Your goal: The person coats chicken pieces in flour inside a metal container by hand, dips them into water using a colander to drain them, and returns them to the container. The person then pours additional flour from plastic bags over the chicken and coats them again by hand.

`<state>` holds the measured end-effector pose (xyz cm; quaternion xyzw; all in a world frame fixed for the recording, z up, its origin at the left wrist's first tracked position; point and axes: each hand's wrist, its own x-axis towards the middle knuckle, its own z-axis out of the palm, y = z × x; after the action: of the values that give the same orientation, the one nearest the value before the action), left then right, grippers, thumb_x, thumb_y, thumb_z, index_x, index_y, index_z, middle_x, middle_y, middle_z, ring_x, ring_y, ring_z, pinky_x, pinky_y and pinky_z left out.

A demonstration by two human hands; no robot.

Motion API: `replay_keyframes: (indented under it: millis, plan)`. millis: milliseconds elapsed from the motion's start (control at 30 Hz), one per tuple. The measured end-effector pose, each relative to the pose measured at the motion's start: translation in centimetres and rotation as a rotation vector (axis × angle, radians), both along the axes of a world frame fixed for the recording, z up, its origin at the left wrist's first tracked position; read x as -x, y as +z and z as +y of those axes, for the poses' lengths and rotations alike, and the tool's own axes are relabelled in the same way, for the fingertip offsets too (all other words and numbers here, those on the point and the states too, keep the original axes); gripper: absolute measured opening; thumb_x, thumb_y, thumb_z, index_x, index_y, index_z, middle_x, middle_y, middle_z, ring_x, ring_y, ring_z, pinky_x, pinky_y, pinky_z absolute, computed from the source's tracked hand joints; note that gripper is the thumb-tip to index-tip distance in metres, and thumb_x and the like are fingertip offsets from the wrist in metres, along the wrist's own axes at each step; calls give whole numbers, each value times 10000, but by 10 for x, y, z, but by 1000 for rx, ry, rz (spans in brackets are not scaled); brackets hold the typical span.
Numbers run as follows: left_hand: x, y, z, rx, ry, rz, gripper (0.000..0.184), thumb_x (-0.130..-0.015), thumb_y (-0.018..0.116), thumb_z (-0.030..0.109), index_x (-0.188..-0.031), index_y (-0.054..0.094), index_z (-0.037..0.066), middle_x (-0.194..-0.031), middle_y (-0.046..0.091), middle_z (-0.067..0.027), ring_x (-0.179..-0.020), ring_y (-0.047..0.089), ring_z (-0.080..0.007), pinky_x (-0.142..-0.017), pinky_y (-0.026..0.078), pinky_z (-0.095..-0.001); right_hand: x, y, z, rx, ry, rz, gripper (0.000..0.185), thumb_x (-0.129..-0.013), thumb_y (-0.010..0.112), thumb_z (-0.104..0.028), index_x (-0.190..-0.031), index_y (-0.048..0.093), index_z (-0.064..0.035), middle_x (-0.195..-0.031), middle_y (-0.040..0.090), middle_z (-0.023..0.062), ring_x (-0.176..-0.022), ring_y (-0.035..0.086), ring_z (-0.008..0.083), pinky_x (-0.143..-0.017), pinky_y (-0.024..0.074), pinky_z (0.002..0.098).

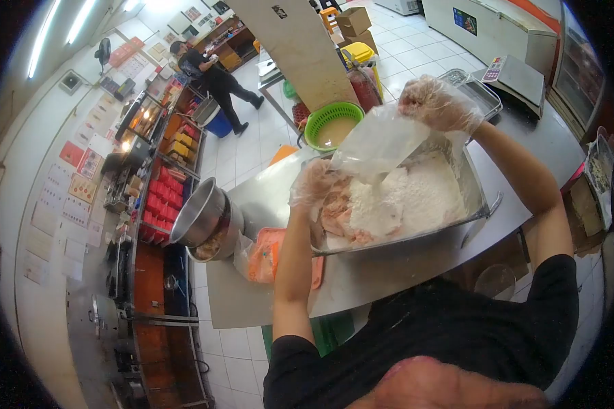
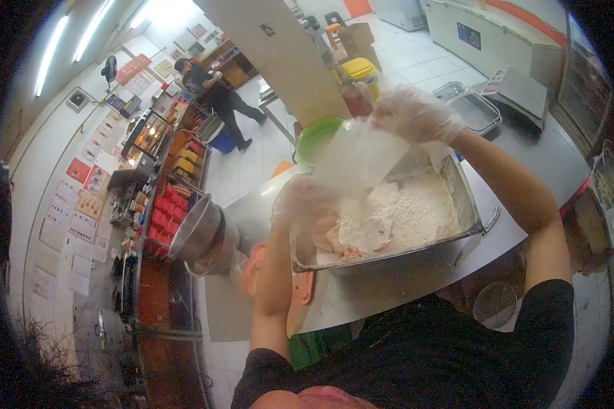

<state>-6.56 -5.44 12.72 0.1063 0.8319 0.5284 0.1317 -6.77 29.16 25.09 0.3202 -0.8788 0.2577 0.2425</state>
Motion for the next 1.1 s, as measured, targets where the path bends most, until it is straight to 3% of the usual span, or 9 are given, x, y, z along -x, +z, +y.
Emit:
replay_keyframes:
  millis: [100,267,500,567,700,767,800,1000,1100]
  plan:
    - [13,-8,-8,336,-204,708,265,-821,728,240,-944,725,5,-754,699,-97,-670,635,-163,-655,491,-328,-2,9,-7,-77,6,-93,158,-856,663,-190,-818,669,-36,-823,642,114,-841,598,270,-780,476,377]
    - [14,6,-12,495,-143,551,250,-823,712,239,-965,732,34,-804,714,-112,-705,654,-180,-682,499,-332,-4,21,-11,106,-64,-165,155,-830,688,-182,-805,669,-30,-783,639,126,-796,607,272,-767,479,383]
    - [-5,39,-7,423,-61,213,239,-806,736,210,-954,731,23,-820,721,-101,-717,651,-131,-678,502,-315,-6,29,-20,-171,54,-224,129,-844,656,-143,-787,687,-31,-779,651,136,-742,626,271,-735,496,380]
    - [0,27,-12,202,-79,294,221,-816,730,189,-947,728,10,-811,721,-90,-714,642,-110,-664,502,-299,-4,40,-25,-74,113,56,128,-840,665,-147,-780,688,-36,-771,652,138,-749,629,274,-744,499,388]
    - [0,17,-10,-143,-27,170,184,-831,715,151,-946,729,9,-808,720,-62,-708,635,-109,-654,505,-280,7,39,-33,-97,140,28,124,-840,671,-149,-775,688,-45,-779,656,129,-771,628,281,-750,497,390]
    - [9,11,-15,404,-124,368,145,-842,696,113,-922,731,-2,-792,712,-44,-702,629,-104,-650,508,-267,4,42,-40,-201,107,-57,120,-856,663,-174,-781,691,-84,-778,657,88,-797,624,265,-802,480,383]
    - [7,4,-18,406,-125,360,145,-842,696,113,-922,731,-2,-792,712,-44,-702,629,-104,-650,508,-267,2,38,-39,-208,181,-20,109,-874,645,-199,-797,698,-144,-802,648,30,-875,614,205,-874,443,360]
    - [9,-19,-23,-344,84,33,94,-818,703,70,-875,742,8,-746,701,-24,-663,613,-95,-631,501,-264,-12,48,-44,-416,174,143,73,-880,625,-224,-835,675,-196,-884,607,-24,-962,565,143,-933,392,347]
    - [13,-30,-24,391,-87,630,88,-799,713,57,-865,741,7,-722,692,-15,-643,608,-102,-621,497,-259,-8,34,-44,-645,143,130,79,-879,624,-232,-830,658,-180,-887,597,-17,-951,568,158,-927,396,358]
